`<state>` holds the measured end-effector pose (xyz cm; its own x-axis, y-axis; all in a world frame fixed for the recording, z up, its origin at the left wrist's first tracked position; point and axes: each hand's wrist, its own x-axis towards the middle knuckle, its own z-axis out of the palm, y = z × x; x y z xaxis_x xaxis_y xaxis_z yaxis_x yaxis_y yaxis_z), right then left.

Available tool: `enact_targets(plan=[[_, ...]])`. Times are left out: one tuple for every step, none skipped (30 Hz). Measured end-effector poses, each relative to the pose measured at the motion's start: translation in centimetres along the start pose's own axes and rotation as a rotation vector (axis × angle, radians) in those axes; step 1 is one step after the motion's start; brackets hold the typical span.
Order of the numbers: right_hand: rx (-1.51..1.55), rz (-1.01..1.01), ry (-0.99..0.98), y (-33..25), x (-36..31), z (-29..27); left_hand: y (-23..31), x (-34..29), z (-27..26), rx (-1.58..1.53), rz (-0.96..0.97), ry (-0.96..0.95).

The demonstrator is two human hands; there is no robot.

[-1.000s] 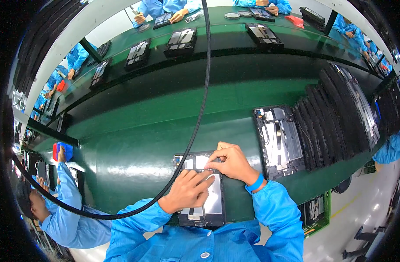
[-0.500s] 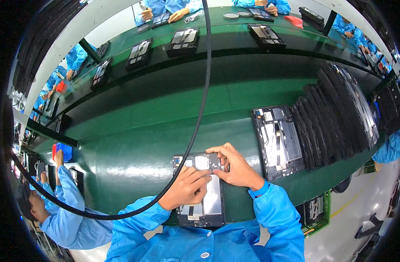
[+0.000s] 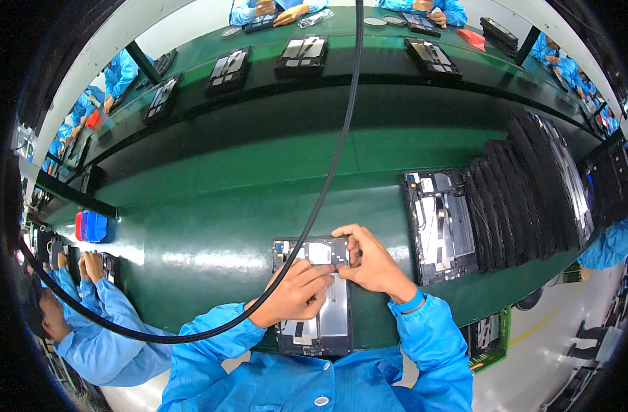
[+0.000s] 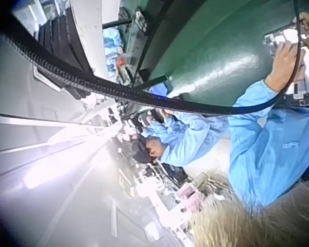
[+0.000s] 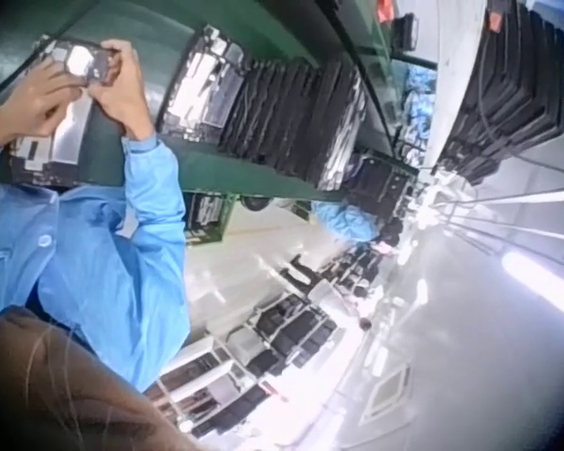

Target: The person assembles an electronic device by connecting ribbon cables, circuit boards, and a battery to a tablet screen and a plastic casing by hand.

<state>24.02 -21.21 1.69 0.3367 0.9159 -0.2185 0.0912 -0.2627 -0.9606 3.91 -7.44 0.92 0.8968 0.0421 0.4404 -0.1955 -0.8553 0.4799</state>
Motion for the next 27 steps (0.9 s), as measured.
enact_targets(plan=[[0.005, 0.007, -0.001, -0.1, 0.0, 0.0, -0.1, 0.0, 0.0, -0.001, 0.003, -0.002], [0.002, 0.008, -0.004, -0.1, 0.0, 0.0, -0.1, 0.0, 0.0, -0.002, 0.001, 0.002], [0.006, 0.013, -0.001, -0.2, 0.1, 0.0, -0.1, 0.1, 0.0, -0.009, 0.005, 0.009], [0.01, 0.018, 0.001, -0.2, 0.1, 0.1, -0.1, 0.1, -0.1, -0.016, 0.01, 0.017], [0.006, 0.017, -0.003, -0.3, 0.1, 0.2, -0.2, 0.0, -0.1, -0.015, 0.007, 0.022], [0.028, 0.021, -0.003, -0.2, 0.0, 0.2, -0.2, 0.0, -0.2, -0.022, 0.003, 0.009], [0.05, 0.024, -0.005, -0.1, -0.1, 0.3, -0.1, 0.0, -0.4, -0.028, -0.003, -0.004], [0.051, 0.018, -0.012, 0.3, -0.2, 0.2, 0.1, 0.1, -0.9, -0.019, -0.007, -0.003], [0.124, -0.004, -0.007, 0.6, -0.2, 0.1, 0.4, 0.2, -2.1, -0.048, -0.032, 0.06], [0.197, -0.026, -0.004, 0.7, -0.3, 0.2, 0.6, 0.1, -3.0, -0.076, -0.058, 0.123], [0.202, -0.052, 0.019, 0.6, -0.7, 0.4, 0.3, -0.7, -3.5, -0.128, -0.11, 0.159], [0.202, -0.054, 0.008, 0.9, -0.9, 0.6, -0.1, -1.3, -3.9, -0.105, -0.114, 0.223], [0.141, -0.177, 0.149, 1.4, -1.0, 1.0, -0.4, -2.2, -4.0, -0.083, -0.129, 0.312], [0.081, -0.299, 0.29, 1.6, -1.0, 1.3, -0.6, -3.2, -4.3, -0.061, -0.143, 0.4], [-0.292, -0.382, 0.398, -0.3, -1.6, 1.6, -0.6, -4.3, -5.5, -0.054, -0.174, 0.384], [-0.493, -0.656, 0.413, -1.3, -1.4, 2.0, -0.8, -5.4, -6.0, -0.023, -0.176, 0.363], [-0.532, -0.694, 0.3, -2.5, -1.9, 2.8, -0.9, -6.6, -6.2, 0.008, -0.152, 0.343], [-0.571, -0.73, 0.188, -3.9, -2.3, 3.8, -1.0, -7.8, -6.2, 0.036, -0.128, 0.323], [-0.571, -0.782, 0.089, -5.1, -2.0, 4.9, -1.1, -9.0, -6.1, 0.055, -0.09, 0.302], [-0.628, -0.734, -0.04, -5.8, -2.1, 5.8, -0.9, -10.0, -6.2, 0.082, -0.071, 0.246], [-0.651, -0.716, -0.126, -5.6, -1.8, 6.6, -0.5, -10.5, -6.6, 0.09, -0.022, 0.179], [-0.674, -0.696, -0.212, -5.1, -1.5, 7.4, -0.2, -10.8, -7.0, 0.098, 0.028, 0.112], [-0.669, -0.7, -0.302, -5.0, -1.0, 7.7, -0.1, -11.0, -7.0, 0.098, 0.022, 0.114], [-0.668, -0.703, -0.345, -4.5, -0.7, 8.0, 0.1, -11.3, -7.0, 0.087, 0.042, 0.105], [-0.659, -0.727, -0.334, -4.1, -0.5, 8.3, 0.2, -11.5, -7.0, 0.076, 0.063, 0.095], [-0.65, -0.75, -0.321, -3.9, -0.4, 8.5, 0.3, -11.7, -7.0, 0.064, 0.068, 0.091], [-0.613, -0.741, -0.334, -4.0, -0.2, 8.7, 0.4, -11.8, -7.3, 0.078, 0.084, 0.072]])
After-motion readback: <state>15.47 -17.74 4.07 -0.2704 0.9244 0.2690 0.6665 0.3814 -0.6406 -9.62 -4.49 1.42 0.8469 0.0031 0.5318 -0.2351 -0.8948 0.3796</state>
